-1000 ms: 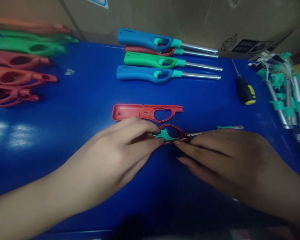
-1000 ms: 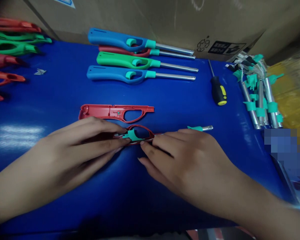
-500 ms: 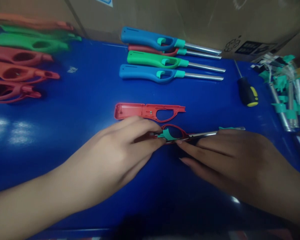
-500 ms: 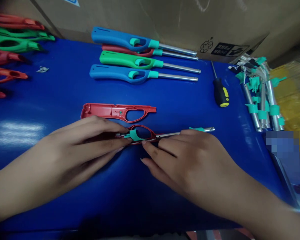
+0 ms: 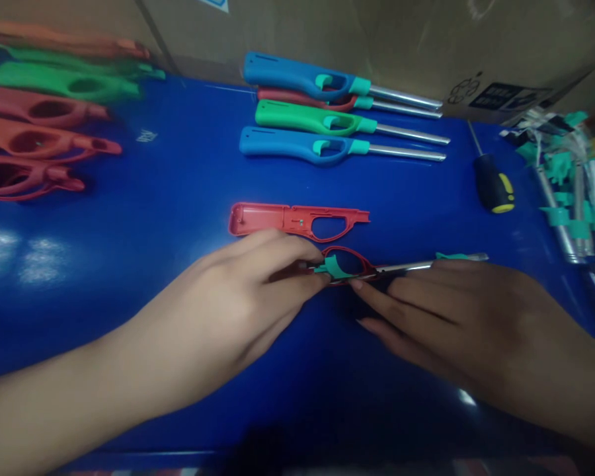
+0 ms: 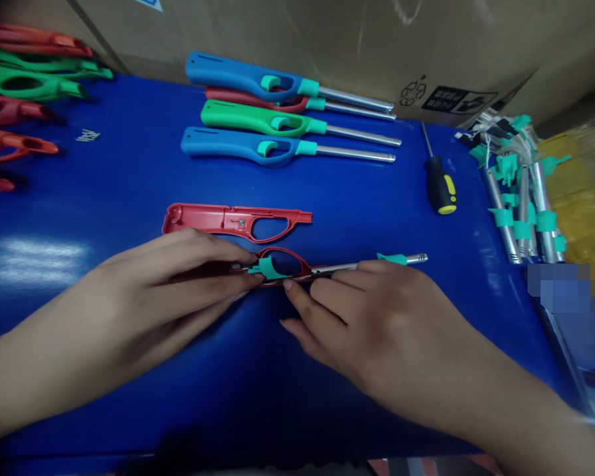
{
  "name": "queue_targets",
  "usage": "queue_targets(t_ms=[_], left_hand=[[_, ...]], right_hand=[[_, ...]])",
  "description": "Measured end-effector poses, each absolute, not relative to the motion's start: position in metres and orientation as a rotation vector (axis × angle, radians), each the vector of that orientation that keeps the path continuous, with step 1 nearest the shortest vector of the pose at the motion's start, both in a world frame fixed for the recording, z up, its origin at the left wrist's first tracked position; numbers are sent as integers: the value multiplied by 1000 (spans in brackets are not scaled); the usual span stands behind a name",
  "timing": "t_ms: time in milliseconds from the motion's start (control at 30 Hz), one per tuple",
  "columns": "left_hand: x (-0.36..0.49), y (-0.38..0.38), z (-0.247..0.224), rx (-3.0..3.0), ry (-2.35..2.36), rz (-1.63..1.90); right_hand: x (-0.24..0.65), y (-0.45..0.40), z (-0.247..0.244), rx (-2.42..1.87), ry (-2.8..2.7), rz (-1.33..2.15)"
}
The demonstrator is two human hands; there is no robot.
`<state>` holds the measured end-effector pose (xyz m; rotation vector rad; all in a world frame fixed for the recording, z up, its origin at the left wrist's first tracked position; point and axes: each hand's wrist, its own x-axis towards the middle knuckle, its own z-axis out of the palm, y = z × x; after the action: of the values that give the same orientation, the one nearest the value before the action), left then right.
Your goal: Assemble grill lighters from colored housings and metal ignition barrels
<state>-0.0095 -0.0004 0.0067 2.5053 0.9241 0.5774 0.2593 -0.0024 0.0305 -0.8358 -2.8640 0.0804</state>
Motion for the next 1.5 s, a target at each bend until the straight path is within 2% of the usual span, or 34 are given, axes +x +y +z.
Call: queue_targets(t_ms=[1500], left_hand=[[-8, -1, 7, 2546, 912, 566]], right_hand=[[268, -3, 31, -924, -2787, 48]])
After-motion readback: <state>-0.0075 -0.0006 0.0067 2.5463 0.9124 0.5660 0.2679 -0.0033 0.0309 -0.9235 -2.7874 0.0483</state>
